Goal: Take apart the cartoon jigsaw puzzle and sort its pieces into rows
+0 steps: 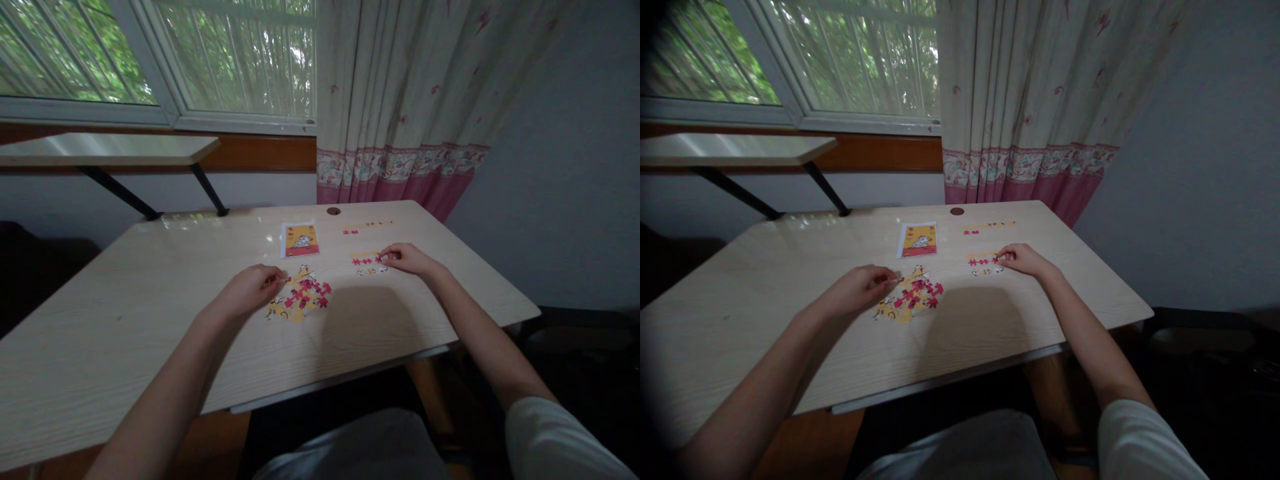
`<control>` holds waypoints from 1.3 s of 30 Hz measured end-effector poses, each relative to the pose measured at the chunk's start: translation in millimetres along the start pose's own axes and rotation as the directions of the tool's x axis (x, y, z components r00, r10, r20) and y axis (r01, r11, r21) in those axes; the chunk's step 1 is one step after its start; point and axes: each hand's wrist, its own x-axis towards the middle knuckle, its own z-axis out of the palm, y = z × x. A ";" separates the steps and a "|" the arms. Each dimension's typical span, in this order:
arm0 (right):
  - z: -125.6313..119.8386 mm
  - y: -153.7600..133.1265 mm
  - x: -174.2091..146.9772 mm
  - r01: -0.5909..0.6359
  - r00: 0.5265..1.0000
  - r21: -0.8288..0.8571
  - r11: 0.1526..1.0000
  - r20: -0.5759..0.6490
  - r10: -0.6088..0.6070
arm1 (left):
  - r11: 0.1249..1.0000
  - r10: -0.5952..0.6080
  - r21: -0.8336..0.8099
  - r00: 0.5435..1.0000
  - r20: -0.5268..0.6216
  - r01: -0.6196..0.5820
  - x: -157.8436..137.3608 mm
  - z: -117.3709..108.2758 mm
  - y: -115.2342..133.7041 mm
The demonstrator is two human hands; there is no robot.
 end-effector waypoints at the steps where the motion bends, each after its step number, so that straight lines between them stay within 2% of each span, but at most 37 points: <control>1: -0.5 -0.3 -0.3 -0.001 1.000 -0.002 1.000 -0.001 0.001 | 1.000 -0.002 0.002 1.000 0.000 0.002 0.2 0.2 0.0; 6: -3.8 -3.1 -3.0 0.002 0.998 0.005 1.000 -0.059 -0.001 | 1.000 -0.021 -0.011 1.000 0.002 0.021 -0.8 -2.0 -1.2; 10: -3.0 -17.0 -2.8 0.019 0.991 -0.031 0.999 -0.131 -0.023 | 0.999 -0.033 -0.012 0.999 0.024 0.033 -4.1 -7.6 -8.0; 12: 0.5 -31.2 -0.3 0.073 0.988 -0.069 0.995 -0.133 -0.082 | 0.999 -0.034 -0.001 0.997 0.065 0.035 -5.3 -9.5 -13.1; 14: 6.2 -49.5 3.7 0.176 0.978 -0.116 0.978 -0.093 -0.187 | 0.999 -0.037 0.006 0.993 0.109 0.037 -6.0 -10.3 -17.6; 16: 13.8 -69.5 8.3 0.306 0.949 -0.158 0.939 -0.024 -0.313 | 0.999 -0.036 -0.004 0.989 0.141 0.037 -6.4 -10.6 -19.6; 19: 27.2 -97.3 15.2 0.472 0.882 -0.179 0.863 0.098 -0.462 | 0.998 -0.031 -0.041 0.981 0.192 0.040 -7.3 -11.7 -16.3; 22: 42.1 -118.3 20.6 0.577 0.816 -0.182 0.796 0.169 -0.552 | 0.996 -0.018 -0.081 0.967 0.253 0.040 -8.2 -12.9 -9.0; 24: 52.8 -127.8 22.6 0.622 0.783 -0.199 0.757 0.175 -0.597 | 0.995 -0.012 -0.095 0.963 0.269 0.039 -8.1 -12.2 -5.4; 27: 69.1 -136.5 21.2 0.645 0.762 -0.234 0.728 0.123 -0.636 | 0.994 -0.004 -0.103 0.964 0.267 0.033 -6.7 -8.3 -3.9; 31: 85.7 -140.8 12.1 0.613 0.776 -0.252 0.749 0.013 -0.630 | 0.994 0.046 -0.104 0.966 0.253 -0.020 -4.6 -2.6 -4.6; 39: 92.3 -137.0 8.2 0.605 0.769 -0.164 0.779 -0.132 -0.625 | 0.988 0.103 -0.133 0.970 0.218 -0.075 -3.3 -0.9 -0.4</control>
